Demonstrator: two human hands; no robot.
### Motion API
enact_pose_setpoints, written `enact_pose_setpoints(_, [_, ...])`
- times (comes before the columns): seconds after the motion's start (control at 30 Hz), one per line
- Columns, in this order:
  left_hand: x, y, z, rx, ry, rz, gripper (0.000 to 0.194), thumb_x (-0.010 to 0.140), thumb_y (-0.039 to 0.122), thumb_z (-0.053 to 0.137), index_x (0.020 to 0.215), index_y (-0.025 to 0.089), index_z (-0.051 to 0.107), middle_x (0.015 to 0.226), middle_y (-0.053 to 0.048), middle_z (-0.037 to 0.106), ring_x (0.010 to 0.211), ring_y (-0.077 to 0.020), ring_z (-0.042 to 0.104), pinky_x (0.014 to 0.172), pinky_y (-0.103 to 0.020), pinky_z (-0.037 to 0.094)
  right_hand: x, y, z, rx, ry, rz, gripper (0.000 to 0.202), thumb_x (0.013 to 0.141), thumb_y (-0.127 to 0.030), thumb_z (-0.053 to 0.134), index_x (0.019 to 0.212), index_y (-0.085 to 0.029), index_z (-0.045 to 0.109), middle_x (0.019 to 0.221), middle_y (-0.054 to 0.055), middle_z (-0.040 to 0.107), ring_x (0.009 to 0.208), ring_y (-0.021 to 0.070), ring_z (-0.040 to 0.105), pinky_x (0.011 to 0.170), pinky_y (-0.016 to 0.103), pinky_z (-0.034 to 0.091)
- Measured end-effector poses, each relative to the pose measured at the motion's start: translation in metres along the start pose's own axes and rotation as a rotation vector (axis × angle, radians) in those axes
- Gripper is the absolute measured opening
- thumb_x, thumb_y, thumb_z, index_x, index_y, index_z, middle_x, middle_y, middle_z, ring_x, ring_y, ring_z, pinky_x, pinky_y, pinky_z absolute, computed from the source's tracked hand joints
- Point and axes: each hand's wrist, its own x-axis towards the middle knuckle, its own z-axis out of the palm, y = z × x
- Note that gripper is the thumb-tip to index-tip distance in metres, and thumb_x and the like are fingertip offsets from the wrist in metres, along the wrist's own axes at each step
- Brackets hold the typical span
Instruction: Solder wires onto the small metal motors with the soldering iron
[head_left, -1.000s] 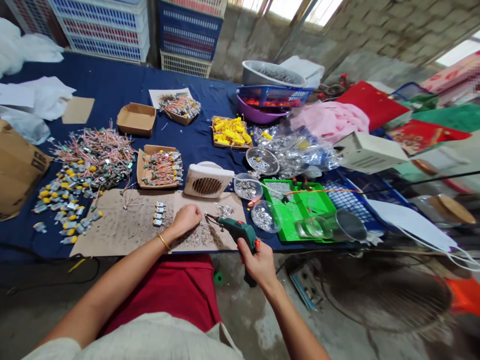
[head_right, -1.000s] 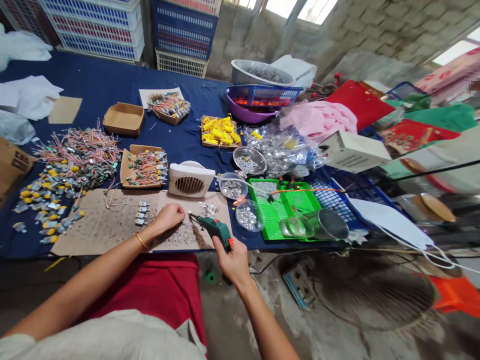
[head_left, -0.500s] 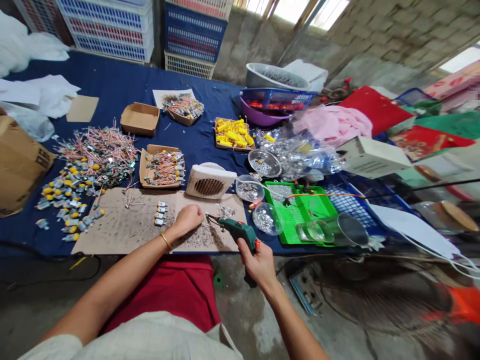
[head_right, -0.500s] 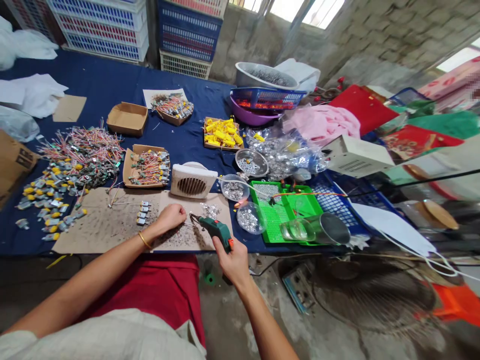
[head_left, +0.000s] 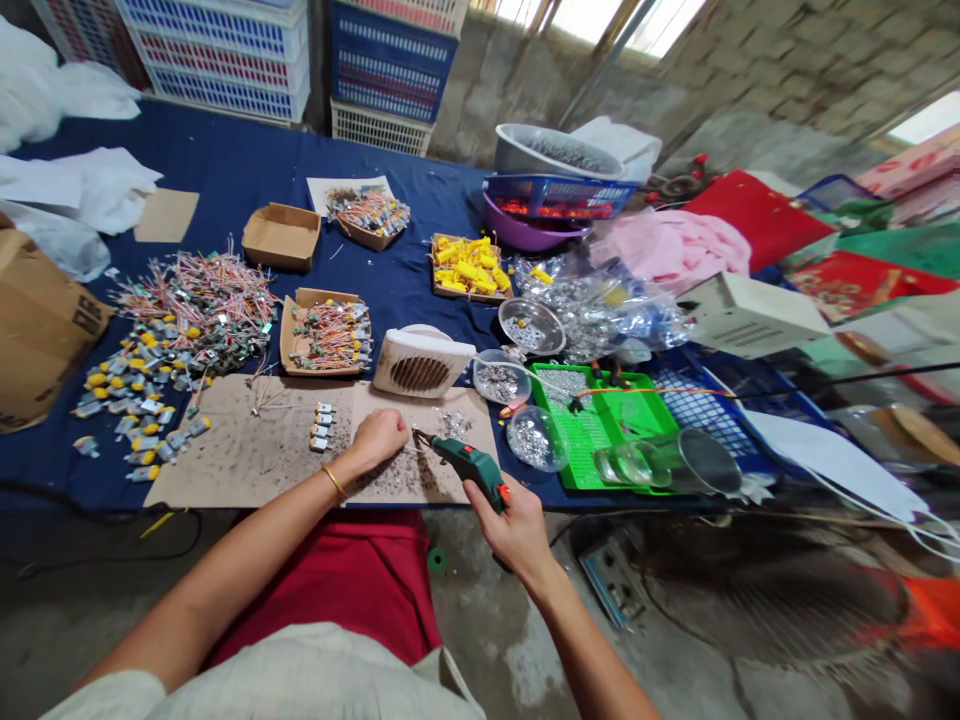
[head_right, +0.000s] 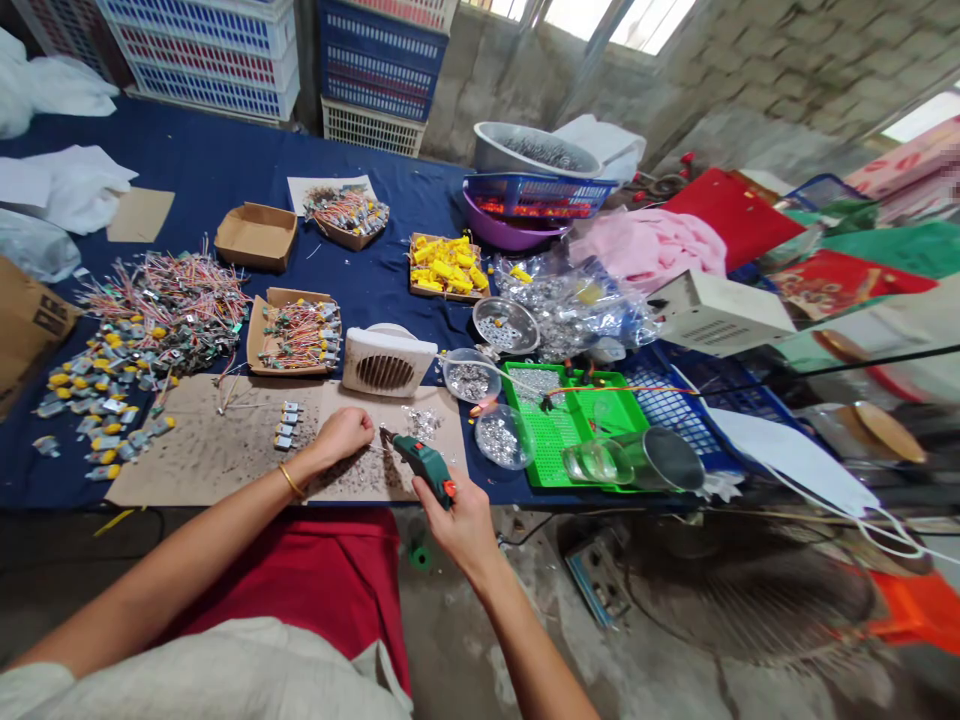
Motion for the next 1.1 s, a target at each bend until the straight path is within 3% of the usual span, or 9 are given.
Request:
enact_pose_setpoints(0.27, [0.0, -0.001, 0.0, -0.011, 0.004, 0.024, 0.021, 0.077, 0.018, 0.05, 0.081, 0.015, 0.071, 0.084, -0.01, 0.071, 0.077, -0.0187, 0.064, 0.074, -0.026, 0.044, 0.003, -0.008, -0.003, -0.012, 0.02, 0.031, 0.036, 0.088, -0.045, 0.053, 0.063, -0.019, 0.054, 0.054, -0.001, 0.052, 0.051, 0.013, 0.05, 0.052, 0.023, 0.039])
enact_pose_setpoints(0.6, [0.0, -0.002, 0.0, -0.052, 0.014, 0.045, 0.019, 0.076, 0.016, 0.052, 0.077, 0.015, 0.071, 0.077, -0.009, 0.071, 0.071, -0.0169, 0.062, 0.07, -0.025, 0.043, -0.013, 0.004, -0.002, 0.061, 0.028, 0.212, 0.041, 0.087, -0.05, 0.053, 0.06, -0.019, 0.055, 0.046, -0.001, 0.053, 0.044, 0.0131, 0.05, 0.043, 0.022, 0.038])
enact_pose_setpoints(0.9, [-0.015, -0.018, -0.011, -0.127, 0.012, 0.017, 0.016, 0.079, 0.018, 0.055, 0.075, 0.013, 0.07, 0.072, -0.006, 0.069, 0.068, -0.0148, 0.061, 0.068, -0.023, 0.043, -0.02, 0.009, 0.002, 0.196, -0.019, 0.368, 0.047, 0.085, -0.056, 0.053, 0.057, -0.019, 0.055, 0.045, 0.002, 0.056, 0.041, 0.0145, 0.052, 0.041, 0.023, 0.039])
enact_pose_setpoints(1.1, [-0.017, -0.008, -0.008, -0.124, -0.013, 0.038, 0.017, 0.079, 0.016, 0.054, 0.077, 0.014, 0.07, 0.073, -0.006, 0.07, 0.068, -0.0151, 0.061, 0.068, -0.023, 0.043, -0.031, 0.007, -0.001, 0.209, 0.033, 0.387, 0.048, 0.083, -0.059, 0.055, 0.058, -0.019, 0.056, 0.045, 0.001, 0.056, 0.04, 0.0149, 0.053, 0.041, 0.024, 0.04])
